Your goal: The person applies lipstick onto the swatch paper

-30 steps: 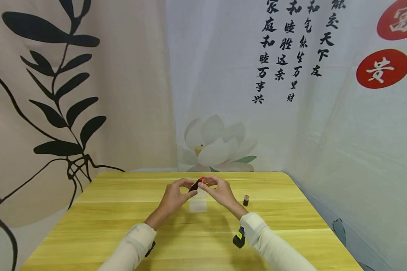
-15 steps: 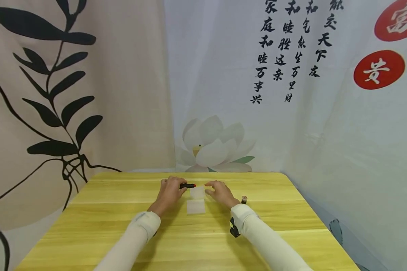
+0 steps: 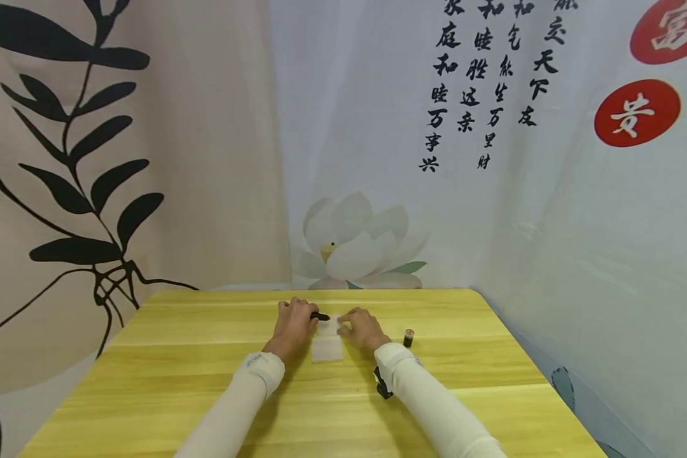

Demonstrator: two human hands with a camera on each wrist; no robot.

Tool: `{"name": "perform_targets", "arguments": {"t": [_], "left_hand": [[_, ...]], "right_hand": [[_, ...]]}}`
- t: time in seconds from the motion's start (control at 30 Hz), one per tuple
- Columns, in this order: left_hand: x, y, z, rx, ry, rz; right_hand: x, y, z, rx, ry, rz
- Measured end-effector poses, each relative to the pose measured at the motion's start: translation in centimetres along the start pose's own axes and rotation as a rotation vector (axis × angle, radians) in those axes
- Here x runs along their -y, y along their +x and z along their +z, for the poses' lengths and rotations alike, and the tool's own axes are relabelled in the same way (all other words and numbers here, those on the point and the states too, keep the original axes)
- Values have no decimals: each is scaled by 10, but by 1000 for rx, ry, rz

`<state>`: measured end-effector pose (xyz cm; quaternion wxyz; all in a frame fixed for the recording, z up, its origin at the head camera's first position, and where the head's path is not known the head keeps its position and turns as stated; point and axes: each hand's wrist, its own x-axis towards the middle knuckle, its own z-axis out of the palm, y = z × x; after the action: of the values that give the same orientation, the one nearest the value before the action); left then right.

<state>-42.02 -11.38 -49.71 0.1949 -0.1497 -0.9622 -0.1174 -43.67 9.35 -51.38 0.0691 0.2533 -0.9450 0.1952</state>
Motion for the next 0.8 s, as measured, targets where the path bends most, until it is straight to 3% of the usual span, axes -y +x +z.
{"name": "perform_targets", "arguments": {"t": [0.57, 0.8], "left_hand": [[0, 8, 16, -1, 48, -29], [1, 10, 19, 5, 73, -9]], "right_hand": [[4, 0, 1, 10, -11, -2], [5, -2, -5, 7, -22, 0]]}}
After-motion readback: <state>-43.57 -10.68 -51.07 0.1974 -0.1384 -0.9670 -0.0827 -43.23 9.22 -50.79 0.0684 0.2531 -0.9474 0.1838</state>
